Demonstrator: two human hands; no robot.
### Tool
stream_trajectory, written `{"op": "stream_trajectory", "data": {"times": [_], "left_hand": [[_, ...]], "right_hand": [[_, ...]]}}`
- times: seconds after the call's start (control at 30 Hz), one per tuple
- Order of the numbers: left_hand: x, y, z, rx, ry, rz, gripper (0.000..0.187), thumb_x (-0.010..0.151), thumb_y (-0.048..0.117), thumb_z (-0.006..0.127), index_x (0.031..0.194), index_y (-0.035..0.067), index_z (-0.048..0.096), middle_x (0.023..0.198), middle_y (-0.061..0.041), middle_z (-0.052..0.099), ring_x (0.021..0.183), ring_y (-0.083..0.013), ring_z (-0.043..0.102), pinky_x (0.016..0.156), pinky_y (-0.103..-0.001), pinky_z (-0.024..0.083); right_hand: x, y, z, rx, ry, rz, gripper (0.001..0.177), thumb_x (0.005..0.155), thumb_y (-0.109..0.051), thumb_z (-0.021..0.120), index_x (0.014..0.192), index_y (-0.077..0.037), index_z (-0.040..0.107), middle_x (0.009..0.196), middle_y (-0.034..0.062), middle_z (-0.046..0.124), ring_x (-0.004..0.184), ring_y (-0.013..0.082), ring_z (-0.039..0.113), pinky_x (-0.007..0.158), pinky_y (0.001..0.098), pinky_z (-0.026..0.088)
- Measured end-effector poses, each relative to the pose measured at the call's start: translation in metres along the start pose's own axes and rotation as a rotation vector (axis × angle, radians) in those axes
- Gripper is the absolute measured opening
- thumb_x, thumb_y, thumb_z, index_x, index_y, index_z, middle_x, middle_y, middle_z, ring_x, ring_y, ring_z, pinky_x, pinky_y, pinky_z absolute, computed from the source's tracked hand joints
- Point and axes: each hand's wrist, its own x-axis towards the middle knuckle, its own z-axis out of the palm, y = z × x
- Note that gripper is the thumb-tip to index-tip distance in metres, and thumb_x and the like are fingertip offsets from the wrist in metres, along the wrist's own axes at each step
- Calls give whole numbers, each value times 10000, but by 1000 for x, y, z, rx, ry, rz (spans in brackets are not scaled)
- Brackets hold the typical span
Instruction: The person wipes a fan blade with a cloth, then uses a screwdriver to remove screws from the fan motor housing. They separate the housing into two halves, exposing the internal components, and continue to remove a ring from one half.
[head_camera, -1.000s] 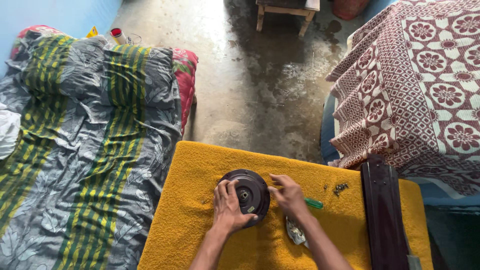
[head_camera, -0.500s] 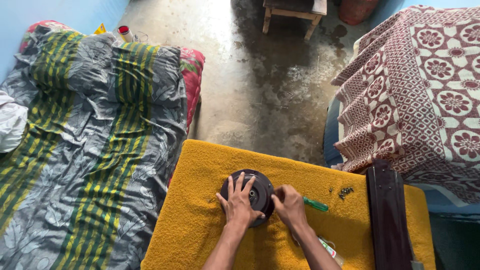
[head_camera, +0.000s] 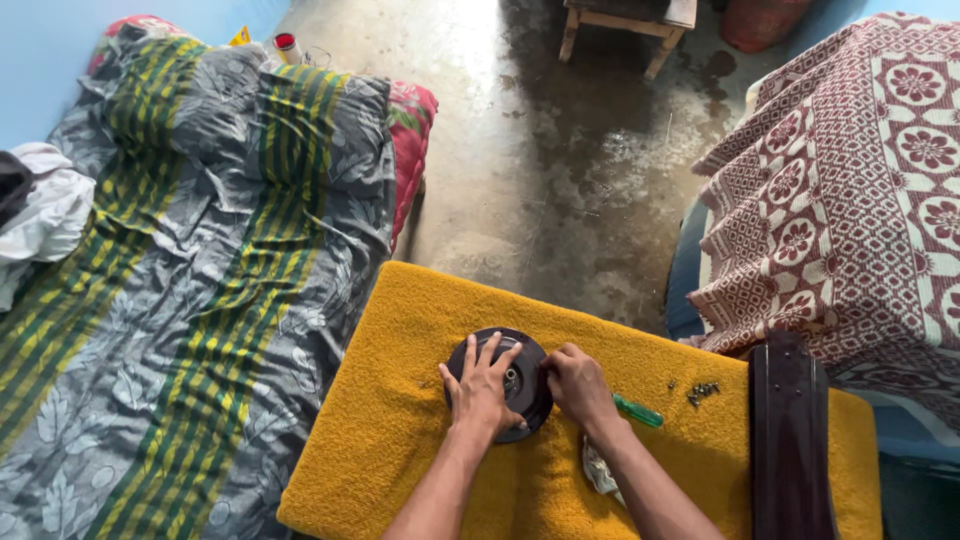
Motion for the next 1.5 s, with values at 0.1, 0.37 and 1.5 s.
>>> {"op": "stream_trajectory", "data": {"times": [0.1,0.37,1.5], "left_hand": [[-1,-3,-3,9,-23,7,1218,512,293,1041,1520,442,371,1685,93,179,1578,-253,81,1219,-755,57],[-2,-1,-11,21,-30,44,1214,519,288,1039,1524,430,374,1689,80,169,1582,-265,71,1209,-761,69],[6,-8,-15,19,-89,123,1188,518,210,1022,1514,398,403,1689,52,183,1584,-276,53,1204,-778,30]], "right_hand": [[6,1,-5,122,-57,-21,220,782,19,696,983,-19,779,967,149,757,848,274,763,781,370,632],[5,-6,0,159,-16,252,326,772,-28,798,1091,-34,729,901,134,779,822,235,776,725,354,616],[-14,12,18,282,64,479,328,752,-56,786,1070,-69,703,942,135,779,866,237,770,777,350,613]]}}
